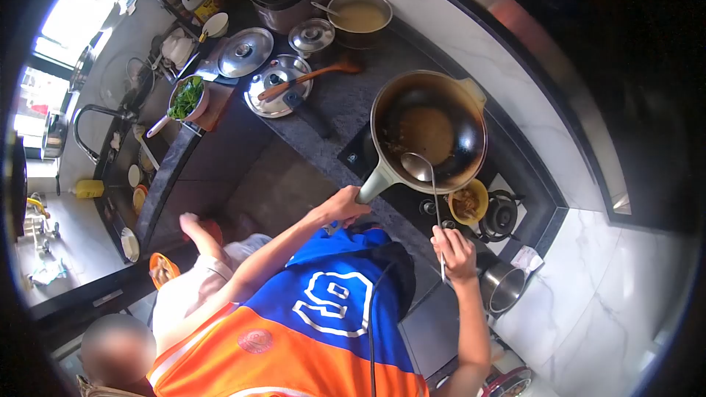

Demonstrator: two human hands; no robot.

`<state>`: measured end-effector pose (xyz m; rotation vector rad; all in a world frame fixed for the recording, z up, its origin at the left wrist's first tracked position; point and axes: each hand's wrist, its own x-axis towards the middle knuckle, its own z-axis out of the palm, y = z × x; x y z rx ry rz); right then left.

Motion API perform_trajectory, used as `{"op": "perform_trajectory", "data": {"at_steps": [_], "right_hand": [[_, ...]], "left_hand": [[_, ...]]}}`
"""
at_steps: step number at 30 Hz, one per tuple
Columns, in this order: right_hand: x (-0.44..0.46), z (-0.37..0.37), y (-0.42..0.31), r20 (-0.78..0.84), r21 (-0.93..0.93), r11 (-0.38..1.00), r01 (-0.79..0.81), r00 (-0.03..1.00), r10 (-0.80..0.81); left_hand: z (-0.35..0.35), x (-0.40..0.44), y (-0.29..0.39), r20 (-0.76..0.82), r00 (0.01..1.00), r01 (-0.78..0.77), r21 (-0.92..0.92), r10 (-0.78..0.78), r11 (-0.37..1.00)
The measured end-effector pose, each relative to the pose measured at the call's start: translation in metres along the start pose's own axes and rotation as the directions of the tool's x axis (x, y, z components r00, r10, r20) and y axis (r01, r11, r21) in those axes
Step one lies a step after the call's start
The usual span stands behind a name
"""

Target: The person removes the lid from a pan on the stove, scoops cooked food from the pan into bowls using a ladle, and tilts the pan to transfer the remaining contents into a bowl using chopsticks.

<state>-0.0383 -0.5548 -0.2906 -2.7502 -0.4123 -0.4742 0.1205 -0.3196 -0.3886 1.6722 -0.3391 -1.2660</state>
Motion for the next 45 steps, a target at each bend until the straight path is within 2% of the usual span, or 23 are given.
{"op": "perform_trajectory", "data": {"at_steps": [3,5,6,9,11,13,15,17,18,24,28,31,32,37,43,45], "right_hand": [[-0.016,0.004,-0.004,-0.032,0.009,0.997,-0.081,0.996,0.081],[-0.025,0.003,-0.004,-0.135,0.018,0.990,-0.138,0.981,0.140],[-0.030,0.003,-0.002,-0.147,0.085,0.983,-0.160,0.974,0.171],[-0.039,-0.001,0.005,-0.109,0.070,0.991,-0.118,0.986,0.126],[-0.047,-0.002,0.009,-0.183,0.099,0.980,-0.172,0.965,0.188],[-0.051,-0.005,0.013,-0.162,0.181,0.949,-0.259,0.944,0.288],[-0.045,-0.012,0.020,-0.199,0.183,0.967,-0.175,0.957,0.211],[-0.040,-0.015,0.022,-0.200,0.420,0.817,-0.394,0.838,0.507],[-0.030,-0.017,0.029,-0.188,0.472,0.767,-0.435,0.801,0.569],[0.065,-0.026,0.033,-0.332,0.359,0.898,-0.253,0.865,0.377],[0.149,-0.007,0.019,-0.355,0.238,0.966,0.099,0.935,-0.008],[0.211,0.019,0.005,-0.370,0.136,0.932,0.336,0.890,-0.266],[0.233,0.028,-0.003,-0.351,0.102,0.925,0.366,0.883,-0.311],[0.325,0.092,-0.036,-0.256,0.063,0.873,0.483,0.853,-0.454],[0.442,0.185,-0.067,-0.222,0.058,0.803,0.593,0.792,-0.569],[0.477,0.214,-0.077,-0.187,-0.022,0.808,0.589,0.791,-0.583]], "left_hand": [[0.000,0.000,0.000,0.010,1.000,0.010,-0.006,-0.010,1.000],[0.000,-0.003,0.006,-0.016,1.000,0.007,-0.016,-0.007,1.000],[0.001,-0.003,0.006,-0.028,1.000,0.009,-0.015,-0.009,1.000],[0.005,-0.006,0.004,-0.057,0.998,0.025,-0.022,-0.026,0.999],[0.001,-0.005,0.004,-0.065,0.997,0.032,-0.026,-0.033,0.999],[0.005,-0.007,0.006,-0.073,0.996,0.049,0.002,-0.049,0.999],[0.006,-0.008,0.008,-0.083,0.995,0.063,0.002,-0.062,0.998],[0.006,-0.009,0.011,-0.086,0.993,0.077,-0.002,-0.077,0.997],[0.003,-0.011,0.014,-0.079,0.994,0.074,0.009,-0.073,0.997],[0.005,-0.011,0.011,-0.057,0.996,0.073,0.000,-0.073,0.997],[0.002,-0.008,0.007,-0.011,0.999,0.037,-0.030,-0.038,0.999],[-0.002,-0.006,-0.001,0.067,0.998,-0.005,-0.078,0.010,0.997],[-0.005,-0.002,-0.003,0.112,0.994,-0.009,-0.088,0.019,0.996],[-0.008,0.010,-0.020,0.261,0.958,-0.070,-0.193,0.120,0.979],[-0.011,0.010,-0.022,0.312,0.938,-0.066,-0.272,0.153,0.960],[-0.009,0.014,-0.026,0.328,0.927,-0.068,-0.328,0.181,0.942]]}}
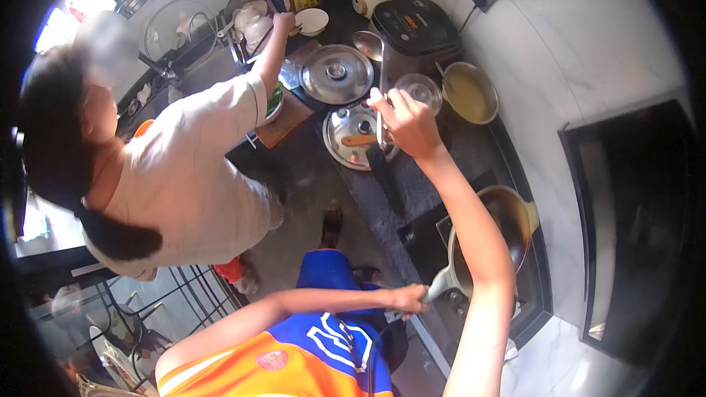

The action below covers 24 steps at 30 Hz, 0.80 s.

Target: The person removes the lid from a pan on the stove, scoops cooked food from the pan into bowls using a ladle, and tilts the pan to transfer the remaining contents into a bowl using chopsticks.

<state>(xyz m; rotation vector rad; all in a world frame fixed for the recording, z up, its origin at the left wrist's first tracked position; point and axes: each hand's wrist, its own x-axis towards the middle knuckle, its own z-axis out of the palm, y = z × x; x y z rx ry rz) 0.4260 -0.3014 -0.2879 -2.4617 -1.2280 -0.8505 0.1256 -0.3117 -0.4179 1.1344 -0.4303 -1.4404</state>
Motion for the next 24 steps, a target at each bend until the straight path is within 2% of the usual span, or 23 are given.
{"op": "perform_trajectory", "data": {"at_steps": [2,8,10,11,12,15,18,20,24], "right_hand": [[0.029,0.041,0.014,0.022,-0.132,0.991,0.012,1.000,-0.009],[0.101,0.161,0.050,0.099,-0.245,0.961,0.131,0.989,-0.109],[0.116,0.172,0.042,0.106,-0.216,0.974,0.069,0.993,-0.047],[0.120,0.168,0.036,0.098,-0.278,0.959,0.053,0.995,-0.027],[0.116,0.163,0.035,0.031,-0.171,0.985,0.009,1.000,-0.003],[0.092,0.134,0.029,0.045,-0.013,0.999,-0.035,0.998,0.035],[0.054,0.121,0.024,0.100,0.022,0.998,0.064,0.993,-0.065],[0.031,0.120,0.023,0.131,0.096,0.992,0.083,0.987,-0.096],[-0.002,0.130,0.026,0.170,0.126,0.984,0.126,0.975,-0.146]], "left_hand": [[-0.001,-0.001,0.005,0.001,1.000,0.007,-0.015,-0.007,1.000],[-0.001,0.000,0.001,0.015,0.997,-0.078,-0.094,0.080,0.993],[-0.005,-0.004,0.006,0.015,0.996,-0.081,-0.099,0.083,0.992],[-0.007,-0.004,0.004,0.005,0.996,-0.090,-0.085,0.091,0.992],[-0.008,-0.005,0.006,0.006,0.995,-0.101,-0.076,0.102,0.992],[-0.012,-0.007,0.010,0.022,0.998,-0.053,-0.057,0.054,0.997],[-0.014,-0.011,0.012,0.013,0.999,-0.037,-0.090,0.039,0.995],[-0.016,-0.013,0.013,0.007,0.998,-0.067,-0.120,0.068,0.990],[-0.013,-0.013,0.010,-0.001,0.996,-0.087,-0.106,0.087,0.991]]}}
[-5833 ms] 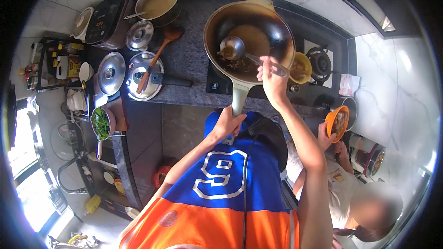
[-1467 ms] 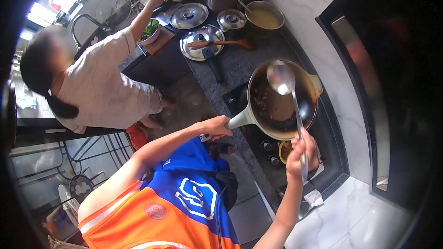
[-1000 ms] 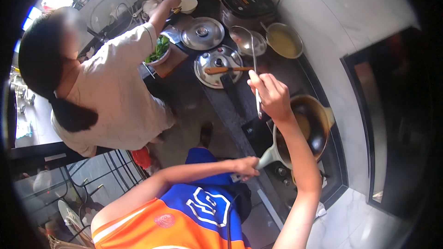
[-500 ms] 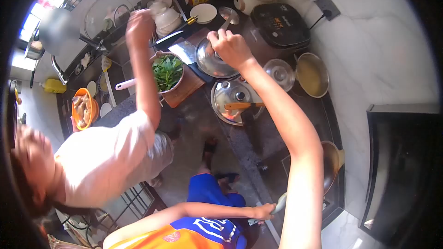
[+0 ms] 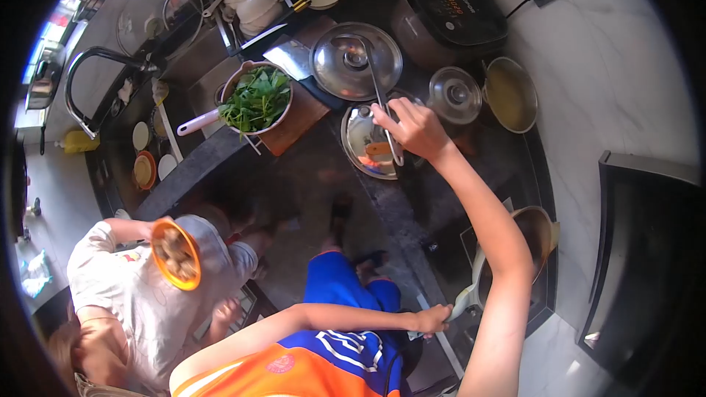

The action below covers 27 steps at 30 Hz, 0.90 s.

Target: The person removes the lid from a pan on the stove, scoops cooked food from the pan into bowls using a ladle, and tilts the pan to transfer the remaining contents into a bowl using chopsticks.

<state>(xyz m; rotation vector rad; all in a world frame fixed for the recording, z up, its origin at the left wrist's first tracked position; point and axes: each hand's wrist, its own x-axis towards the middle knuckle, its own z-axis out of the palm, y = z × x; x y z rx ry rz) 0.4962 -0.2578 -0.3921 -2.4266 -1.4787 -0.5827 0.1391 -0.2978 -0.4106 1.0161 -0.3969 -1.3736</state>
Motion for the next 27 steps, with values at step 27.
{"op": "perform_trajectory", "data": {"at_steps": [27], "right_hand": [[-0.046,0.097,0.026,0.369,-0.224,0.973,0.049,0.929,0.038]], "left_hand": [[-0.003,0.002,0.004,0.012,0.998,0.059,-0.030,-0.059,0.998]]}}
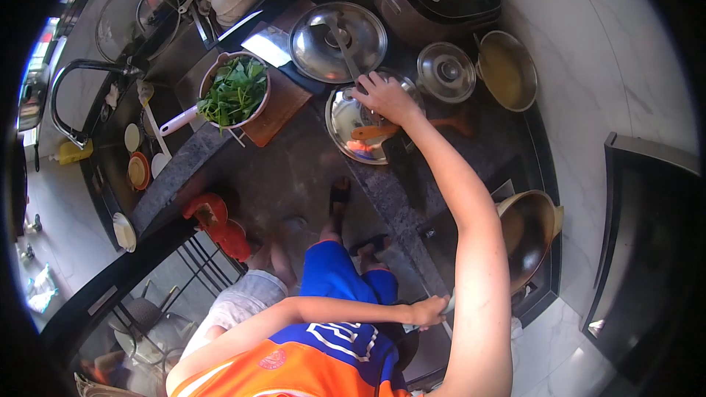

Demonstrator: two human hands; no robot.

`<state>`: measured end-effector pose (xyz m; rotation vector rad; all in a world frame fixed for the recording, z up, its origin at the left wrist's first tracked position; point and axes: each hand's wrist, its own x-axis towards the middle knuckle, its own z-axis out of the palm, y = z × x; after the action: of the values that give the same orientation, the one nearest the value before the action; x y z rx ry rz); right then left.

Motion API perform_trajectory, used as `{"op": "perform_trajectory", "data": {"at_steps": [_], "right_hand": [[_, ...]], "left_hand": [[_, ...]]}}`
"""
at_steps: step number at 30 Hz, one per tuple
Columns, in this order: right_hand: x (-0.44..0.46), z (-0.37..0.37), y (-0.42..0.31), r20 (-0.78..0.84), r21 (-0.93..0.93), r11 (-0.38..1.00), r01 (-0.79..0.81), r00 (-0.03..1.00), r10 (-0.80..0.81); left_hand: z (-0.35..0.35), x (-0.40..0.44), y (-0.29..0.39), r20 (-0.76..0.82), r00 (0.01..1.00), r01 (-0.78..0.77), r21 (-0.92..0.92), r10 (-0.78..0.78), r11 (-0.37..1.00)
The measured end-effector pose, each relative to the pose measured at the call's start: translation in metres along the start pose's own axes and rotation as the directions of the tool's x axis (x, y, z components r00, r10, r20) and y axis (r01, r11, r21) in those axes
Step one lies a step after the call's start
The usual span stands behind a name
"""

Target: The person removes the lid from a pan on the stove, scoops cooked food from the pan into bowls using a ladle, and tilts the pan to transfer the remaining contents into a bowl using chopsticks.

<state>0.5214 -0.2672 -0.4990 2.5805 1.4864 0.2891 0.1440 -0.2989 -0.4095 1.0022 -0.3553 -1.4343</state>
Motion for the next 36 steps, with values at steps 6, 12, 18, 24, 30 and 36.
{"op": "perform_trajectory", "data": {"at_steps": [6,12,18,24,30,36], "right_hand": [[0.005,0.000,0.003,0.029,0.084,0.995,0.055,0.998,-0.058],[0.010,0.010,-0.009,-0.008,0.082,0.994,0.071,0.997,-0.071],[0.003,-0.005,-0.012,0.001,0.146,0.986,-0.085,0.996,0.085],[-0.023,-0.040,-0.019,-0.027,0.149,0.984,-0.097,0.994,0.102],[-0.078,-0.135,-0.050,0.017,0.346,0.913,-0.217,0.974,0.225],[-0.165,-0.233,-0.088,0.019,0.367,0.820,-0.439,0.885,0.466]], "left_hand": [[0.001,0.004,-0.007,0.021,1.000,0.018,0.002,-0.018,1.000],[0.004,0.007,-0.013,0.003,1.000,-0.016,0.000,0.016,1.000],[0.004,0.005,-0.012,-0.018,0.999,-0.027,-0.004,0.027,1.000],[0.001,-0.001,-0.003,-0.018,1.000,0.004,0.085,-0.003,0.996],[0.003,0.000,-0.005,-0.047,0.998,0.043,0.131,-0.037,0.990],[0.008,-0.003,-0.001,-0.086,0.996,0.014,0.150,-0.001,0.989]]}}
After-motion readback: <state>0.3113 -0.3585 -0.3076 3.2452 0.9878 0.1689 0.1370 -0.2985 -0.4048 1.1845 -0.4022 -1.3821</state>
